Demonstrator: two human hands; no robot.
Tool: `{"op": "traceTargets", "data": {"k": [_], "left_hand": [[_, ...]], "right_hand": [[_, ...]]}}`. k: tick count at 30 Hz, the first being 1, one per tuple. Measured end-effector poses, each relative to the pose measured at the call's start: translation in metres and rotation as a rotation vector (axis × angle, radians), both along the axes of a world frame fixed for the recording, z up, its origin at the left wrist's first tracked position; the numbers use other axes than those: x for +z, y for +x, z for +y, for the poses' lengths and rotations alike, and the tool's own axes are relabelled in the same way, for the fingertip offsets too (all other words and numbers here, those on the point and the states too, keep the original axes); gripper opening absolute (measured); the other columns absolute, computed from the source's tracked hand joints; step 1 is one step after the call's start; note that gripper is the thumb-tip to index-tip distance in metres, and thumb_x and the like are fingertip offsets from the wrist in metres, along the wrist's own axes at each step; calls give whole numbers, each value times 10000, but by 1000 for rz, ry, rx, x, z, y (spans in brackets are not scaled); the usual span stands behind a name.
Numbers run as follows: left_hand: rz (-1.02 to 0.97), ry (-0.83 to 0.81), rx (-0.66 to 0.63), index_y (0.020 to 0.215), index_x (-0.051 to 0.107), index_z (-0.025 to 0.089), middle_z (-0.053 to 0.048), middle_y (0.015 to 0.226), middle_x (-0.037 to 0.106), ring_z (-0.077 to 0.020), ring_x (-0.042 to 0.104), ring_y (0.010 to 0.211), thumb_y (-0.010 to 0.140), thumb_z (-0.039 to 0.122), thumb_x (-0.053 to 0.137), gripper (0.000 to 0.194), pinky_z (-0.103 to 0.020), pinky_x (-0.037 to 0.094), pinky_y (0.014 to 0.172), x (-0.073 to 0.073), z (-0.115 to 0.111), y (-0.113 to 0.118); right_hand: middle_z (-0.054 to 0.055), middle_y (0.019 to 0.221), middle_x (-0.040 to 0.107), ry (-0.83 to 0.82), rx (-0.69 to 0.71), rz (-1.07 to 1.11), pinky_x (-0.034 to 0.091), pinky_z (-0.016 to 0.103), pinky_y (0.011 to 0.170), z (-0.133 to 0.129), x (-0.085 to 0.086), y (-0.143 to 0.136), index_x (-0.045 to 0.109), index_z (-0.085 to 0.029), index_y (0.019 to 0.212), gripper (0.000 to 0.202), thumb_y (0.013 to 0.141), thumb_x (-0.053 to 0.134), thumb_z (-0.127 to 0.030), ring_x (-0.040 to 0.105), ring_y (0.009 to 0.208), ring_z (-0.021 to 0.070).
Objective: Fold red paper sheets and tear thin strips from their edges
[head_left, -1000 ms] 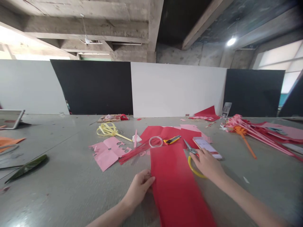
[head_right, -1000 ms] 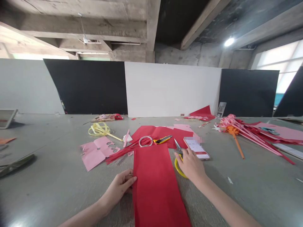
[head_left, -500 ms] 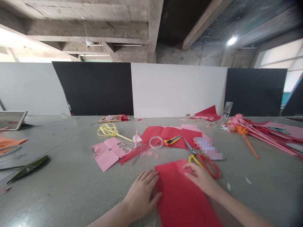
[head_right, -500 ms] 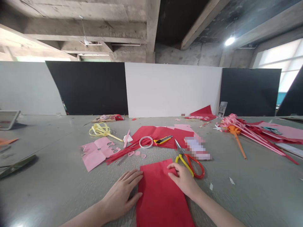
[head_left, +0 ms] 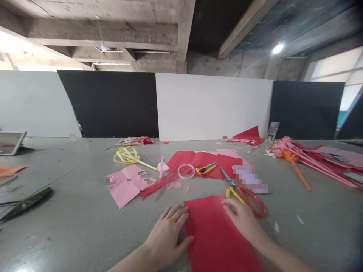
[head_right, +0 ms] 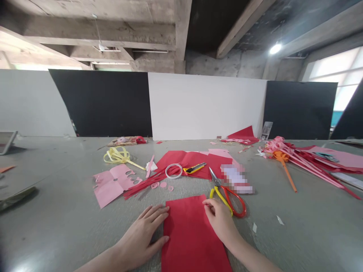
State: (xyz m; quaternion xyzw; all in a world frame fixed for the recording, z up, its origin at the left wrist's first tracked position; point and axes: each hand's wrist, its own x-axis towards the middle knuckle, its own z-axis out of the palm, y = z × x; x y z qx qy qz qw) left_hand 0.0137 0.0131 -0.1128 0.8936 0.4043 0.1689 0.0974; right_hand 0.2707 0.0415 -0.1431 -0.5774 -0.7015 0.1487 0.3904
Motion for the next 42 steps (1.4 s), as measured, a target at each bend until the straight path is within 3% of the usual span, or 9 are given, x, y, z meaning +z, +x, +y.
{"op": "traceTargets", "data": {"k": [11,17,24,42], "left_hand": [[41,20,-20,1261,397,237,-42,1296,419,-245,359,1179,797,313,492,480,-437,235,1004,-5,2,-2],[32,17,-49,1196,466,254,-10,1241,482,-200,374,1165,845,181,409,364,-385,293,984,-4,13,-6],[34,30,-38,1149,511,250,-12,1210,513,-250,385,1150,809,252,501,341,-455,289,968,-2,17,-8],[33,104,-77,1146,506,214,-33,1189,529,-241,399,1141,808,183,480,340,-437,342,950,-4,17,-5]], "right_hand": [[68,745,647,-3,12,-150,448,303,645,-4,-8,3,569,-186,818,224,774,356,-242,612,684,192],[35,683,619,-53,36,-170,433,279,605,-8,-3,2,549,-188,802,205,755,350,-201,590,629,169],[4,598,581,-96,31,-135,414,252,547,-9,-1,2,545,-191,751,182,722,366,-200,562,545,147],[-41,490,488,-64,22,-194,355,220,472,-13,-1,-2,502,-198,649,125,672,384,-164,487,456,121]]}}
